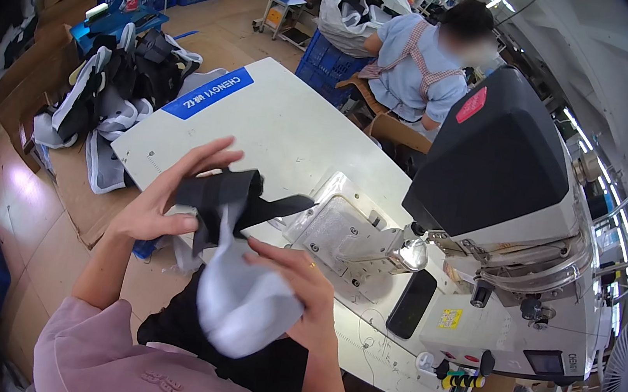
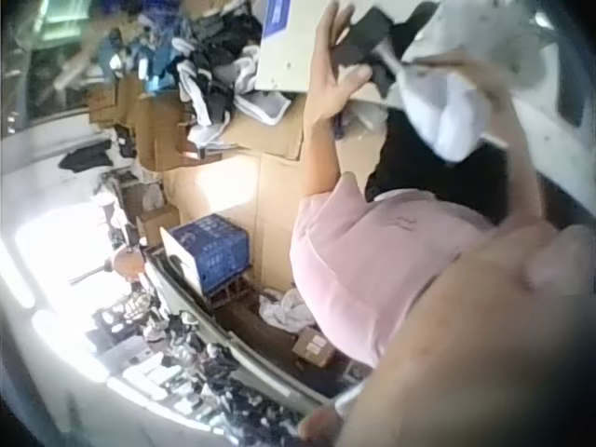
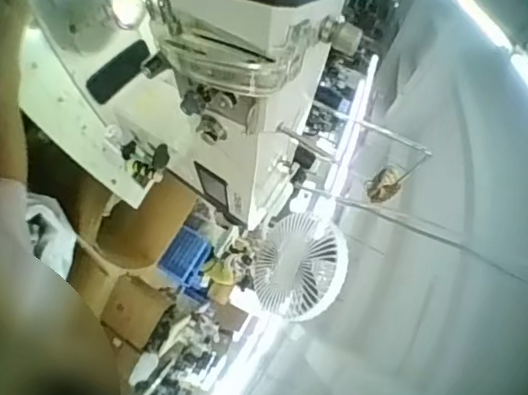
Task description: The person sews shoe upper components using a sewing machine, stitching seams along the edges and trimming threads with thread snips.
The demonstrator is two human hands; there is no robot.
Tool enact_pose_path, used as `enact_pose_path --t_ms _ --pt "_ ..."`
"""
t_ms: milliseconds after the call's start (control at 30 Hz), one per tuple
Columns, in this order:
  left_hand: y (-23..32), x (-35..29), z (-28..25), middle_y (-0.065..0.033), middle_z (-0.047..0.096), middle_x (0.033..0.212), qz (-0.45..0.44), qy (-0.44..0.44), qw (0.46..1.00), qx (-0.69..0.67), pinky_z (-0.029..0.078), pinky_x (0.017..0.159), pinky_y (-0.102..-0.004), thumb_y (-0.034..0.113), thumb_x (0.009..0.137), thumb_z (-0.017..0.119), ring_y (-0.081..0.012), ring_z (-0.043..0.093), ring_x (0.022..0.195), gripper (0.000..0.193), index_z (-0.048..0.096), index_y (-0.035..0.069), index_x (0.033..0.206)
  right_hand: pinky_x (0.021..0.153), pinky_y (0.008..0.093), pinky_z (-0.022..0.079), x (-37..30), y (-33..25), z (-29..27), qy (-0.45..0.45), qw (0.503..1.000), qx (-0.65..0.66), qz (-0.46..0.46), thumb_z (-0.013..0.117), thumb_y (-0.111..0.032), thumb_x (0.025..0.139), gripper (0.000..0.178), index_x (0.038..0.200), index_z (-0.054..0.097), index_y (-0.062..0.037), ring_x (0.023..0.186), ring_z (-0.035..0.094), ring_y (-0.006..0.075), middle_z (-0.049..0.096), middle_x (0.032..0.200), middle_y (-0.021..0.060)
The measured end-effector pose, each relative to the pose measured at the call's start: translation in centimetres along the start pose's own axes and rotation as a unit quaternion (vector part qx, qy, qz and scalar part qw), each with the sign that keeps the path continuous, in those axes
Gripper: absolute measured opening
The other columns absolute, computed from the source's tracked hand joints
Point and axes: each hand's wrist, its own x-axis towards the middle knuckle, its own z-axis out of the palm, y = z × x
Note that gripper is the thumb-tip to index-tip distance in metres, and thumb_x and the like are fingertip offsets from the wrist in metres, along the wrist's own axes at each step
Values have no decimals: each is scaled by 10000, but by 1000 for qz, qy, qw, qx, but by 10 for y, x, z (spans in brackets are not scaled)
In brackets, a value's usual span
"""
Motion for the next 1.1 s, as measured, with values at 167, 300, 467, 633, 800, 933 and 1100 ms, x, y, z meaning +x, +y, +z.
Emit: enact_pose_path --t_ms 167,300,467,633,800,933,1100 --pt "-4 43 12 -112 645 1229 -35 -71 995 -55 458 989 -314 35 830 682 -195 591 1160 422 617 2 1246 855 351 440 -12 -14 -16 7 974 -203 -96 684 -201 717 420 1134 724 -167 1011 619 227 661 1240 22" --pt "-49 62 27 -115 681 1162 -94 -74 992 47 511 884 -302 17 856 665 -162 636 1038 361 646 33 1216 900 369 436 -31 -16 -36 -3 961 -267 -70 707 -136 691 474 1164 705 -154 1084 594 224 639 1263 21" --pt "-30 130 50 -142 674 1192 288 88 931 206 453 1014 -356 13 809 666 -279 618 1154 380 658 17 1189 1021 378 444 -68 4 -116 47 980 -84 175 733 -158 831 352 1146 668 -14 1179 603 264 652 1256 124" --pt "-40 200 89 -151 659 1188 545 -31 773 323 443 1040 -480 75 787 636 -336 596 1175 310 685 8 1086 995 370 456 -149 163 -247 362 885 -117 269 588 -146 933 387 1289 517 -12 1151 557 266 590 1270 127" --pt "-111 210 65 -122 677 1140 476 -111 788 374 478 1004 -453 37 753 655 -325 622 1120 312 712 61 1059 991 365 456 -104 202 -199 511 815 80 260 638 -140 912 478 1337 449 -29 1166 522 260 529 1305 131" --pt "-116 209 84 -93 692 1135 379 -73 864 322 511 954 -395 -3 730 711 -287 663 1009 358 724 87 1076 975 345 459 -116 203 -189 488 793 51 362 638 -154 922 447 1318 468 -33 1119 541 234 546 1271 118" --pt "-98 190 107 -102 712 1077 397 -193 877 191 551 863 -341 75 822 667 -238 675 969 286 699 74 1106 954 320 463 -137 180 -178 443 749 -1 492 639 -171 934 410 1294 493 -38 1061 565 202 568 1229 101"
